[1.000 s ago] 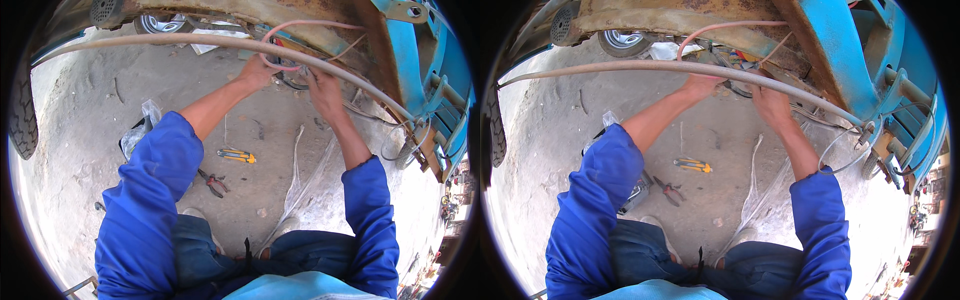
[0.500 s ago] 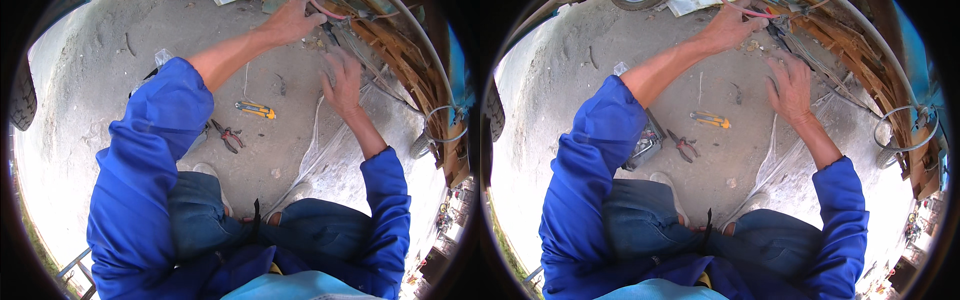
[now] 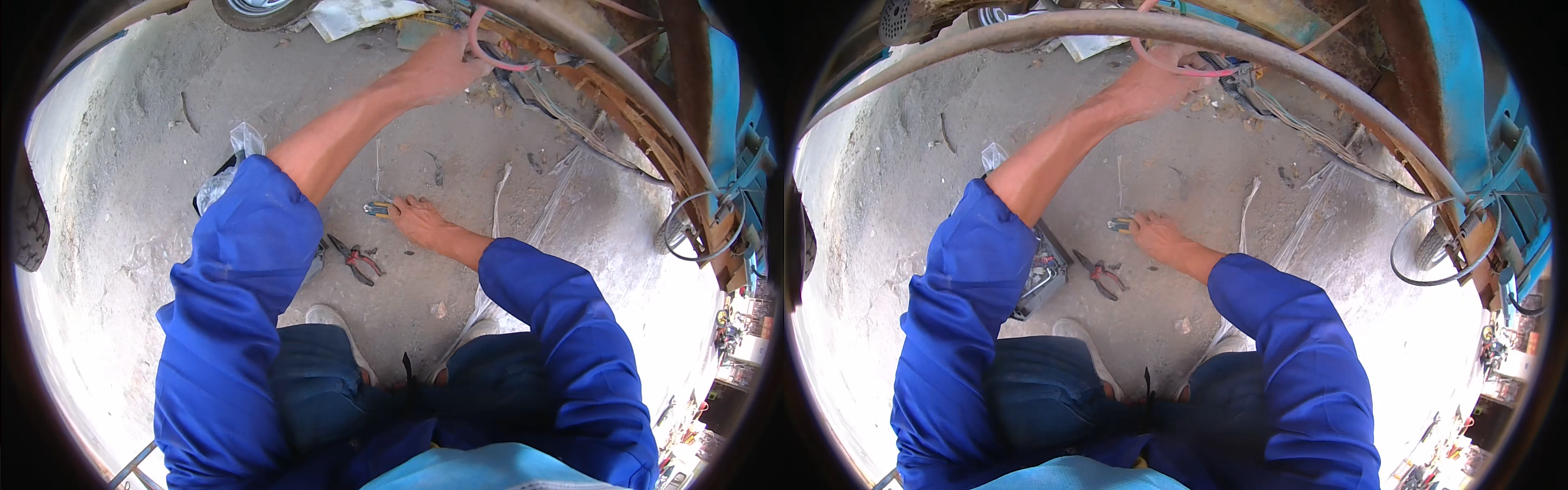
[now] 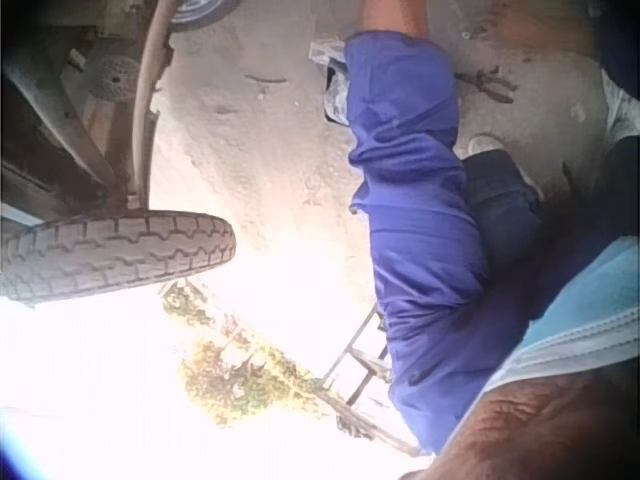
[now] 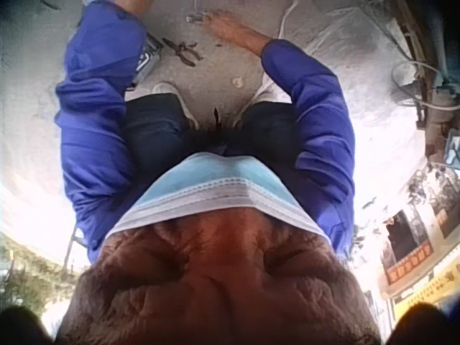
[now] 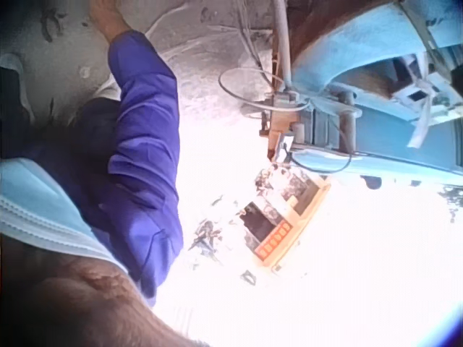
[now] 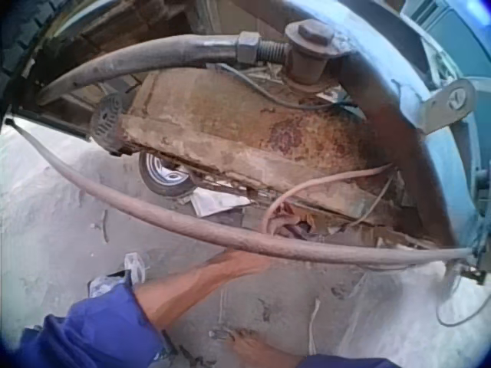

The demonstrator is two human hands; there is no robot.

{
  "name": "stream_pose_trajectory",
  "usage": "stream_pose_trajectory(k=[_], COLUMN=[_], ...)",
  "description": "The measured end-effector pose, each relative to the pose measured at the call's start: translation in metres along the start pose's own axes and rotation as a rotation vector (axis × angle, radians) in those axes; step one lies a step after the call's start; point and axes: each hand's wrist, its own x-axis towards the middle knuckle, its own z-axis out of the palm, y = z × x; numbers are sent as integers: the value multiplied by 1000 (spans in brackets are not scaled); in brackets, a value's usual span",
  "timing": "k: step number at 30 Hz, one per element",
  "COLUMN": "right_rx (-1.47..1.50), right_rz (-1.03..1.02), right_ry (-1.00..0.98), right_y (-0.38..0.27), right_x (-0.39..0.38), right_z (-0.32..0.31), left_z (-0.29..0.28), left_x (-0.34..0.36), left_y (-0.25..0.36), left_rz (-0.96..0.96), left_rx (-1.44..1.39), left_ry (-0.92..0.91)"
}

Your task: The person works under a blue three-wheeled vehicle, using a utility knife and pliers to strip and cut wires. They manipulate the exposed wires and connect them to a component under the vehicle frame.

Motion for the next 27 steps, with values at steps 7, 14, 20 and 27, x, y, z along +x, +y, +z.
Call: stream_pose_trajectory(k=[7, 14, 20, 27], right_rx=[27, 408, 1137, 1299], right_rz=[79, 307, 407, 364], right_ry=[42, -202, -143, -21], right_y=[5, 30, 31, 51], right_x=[-5, -15, -56, -124], right_z=[11, 1, -69, -168], left_z=[-7, -13, -11, -10], left_x=[-4, 0, 1, 2], left_y=[5, -3, -1, 5], left_rz=[144, 87, 117, 65], left_rx=[108, -20, 75, 118], left_ry=[14, -108, -5, 5])
